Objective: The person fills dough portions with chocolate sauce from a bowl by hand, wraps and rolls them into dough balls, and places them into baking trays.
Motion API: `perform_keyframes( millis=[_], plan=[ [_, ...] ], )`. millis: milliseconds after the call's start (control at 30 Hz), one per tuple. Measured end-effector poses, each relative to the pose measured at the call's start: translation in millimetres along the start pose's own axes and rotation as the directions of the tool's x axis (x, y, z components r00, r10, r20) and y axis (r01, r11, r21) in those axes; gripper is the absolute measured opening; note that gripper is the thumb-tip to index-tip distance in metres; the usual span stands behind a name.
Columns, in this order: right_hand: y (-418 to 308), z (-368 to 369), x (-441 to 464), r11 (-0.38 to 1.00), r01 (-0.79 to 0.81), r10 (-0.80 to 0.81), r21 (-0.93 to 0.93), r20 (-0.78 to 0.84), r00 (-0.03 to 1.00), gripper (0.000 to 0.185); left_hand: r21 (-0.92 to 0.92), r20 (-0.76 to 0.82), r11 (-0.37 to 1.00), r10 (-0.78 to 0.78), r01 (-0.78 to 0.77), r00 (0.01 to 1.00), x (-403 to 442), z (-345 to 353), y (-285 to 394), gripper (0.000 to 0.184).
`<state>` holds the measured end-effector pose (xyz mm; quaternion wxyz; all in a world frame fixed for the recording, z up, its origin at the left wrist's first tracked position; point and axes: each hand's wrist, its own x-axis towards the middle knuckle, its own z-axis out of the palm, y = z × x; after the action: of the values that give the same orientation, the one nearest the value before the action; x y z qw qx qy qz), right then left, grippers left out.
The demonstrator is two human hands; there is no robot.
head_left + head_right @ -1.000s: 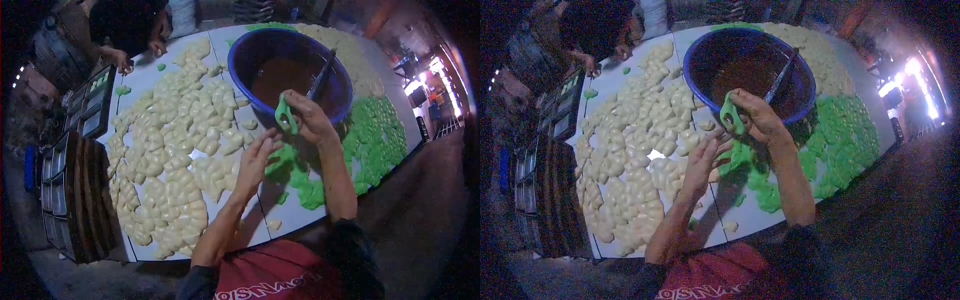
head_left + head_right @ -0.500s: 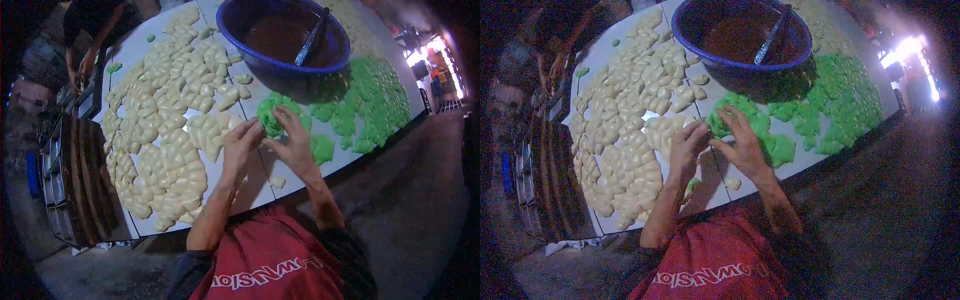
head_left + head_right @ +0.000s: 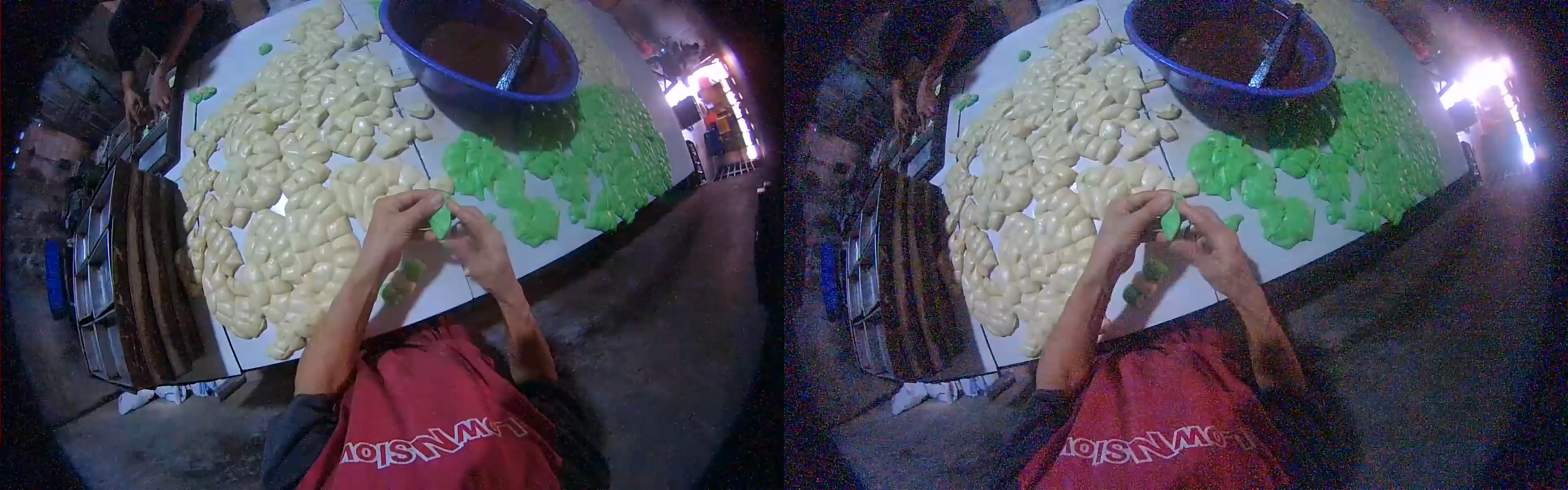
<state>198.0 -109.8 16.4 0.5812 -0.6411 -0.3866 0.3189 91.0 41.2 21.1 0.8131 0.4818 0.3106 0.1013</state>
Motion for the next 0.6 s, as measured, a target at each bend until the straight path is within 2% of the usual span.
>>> perform_keyframes(
  millis=[33, 100, 133, 200, 267, 367, 400, 500, 533, 600],
  plan=[
    [5, 5, -4, 0.981, 0.142, -0.142, -0.134, 0.008, 0.99, 0.037, 0.01, 0.004, 1.0, 0.013, -0.013, 1.0, -2, -1, -3, 0.037],
    [26, 3, -3, 0.957, 0.25, -0.258, -0.148, -0.038, 0.965, 0.039, 0.03, 0.02, 0.999, 0.035, -0.035, 0.999, -13, 3, -4, 0.037],
    [32, 2, -4, 0.94, 0.301, -0.314, -0.159, -0.06, 0.948, 0.041, 0.011, 0.02, 0.995, 0.096, -0.096, 0.995, -23, 12, 1, 0.034],
    [34, 5, -9, 0.942, 0.292, -0.319, -0.167, -0.16, 0.934, 0.038, 0.035, 0.052, 0.99, 0.137, -0.139, 0.989, -29, 11, -7, 0.032],
    [12, 18, -13, 0.967, 0.191, -0.233, -0.167, -0.29, 0.928, 0.026, 0.117, 0.054, 0.982, 0.142, -0.148, 0.988, -33, 9, -9, 0.026],
    [19, 39, -15, 0.961, 0.227, -0.142, 0.159, -0.422, 0.895, 0.022, 0.013, 0.083, 0.992, 0.125, -0.127, 0.989, -31, 7, -27, 0.024],
    [21, 38, -17, 0.979, 0.168, -0.202, -0.114, -0.44, 0.875, 0.017, 0.089, 0.052, 0.994, 0.062, -0.067, 0.997, -35, 9, -21, 0.023],
    [16, 43, -18, 0.882, 0.164, -0.4, -0.441, -0.518, 0.756, 0.018, -0.001, 0.177, 0.978, 0.206, -0.209, 0.962, -37, 11, -35, 0.024],
    [18, 42, -20, 0.887, 0.118, -0.365, -0.446, -0.521, 0.772, 0.022, 0.055, 0.198, 0.965, 0.242, -0.257, 0.95, -39, 13, -37, 0.027],
    [24, 37, -23, 0.893, 0.025, -0.259, -0.449, -0.47, 0.844, 0.021, 0.279, 0.164, 0.937, 0.169, -0.21, 0.972, -46, 13, -27, 0.028]
  ],
)
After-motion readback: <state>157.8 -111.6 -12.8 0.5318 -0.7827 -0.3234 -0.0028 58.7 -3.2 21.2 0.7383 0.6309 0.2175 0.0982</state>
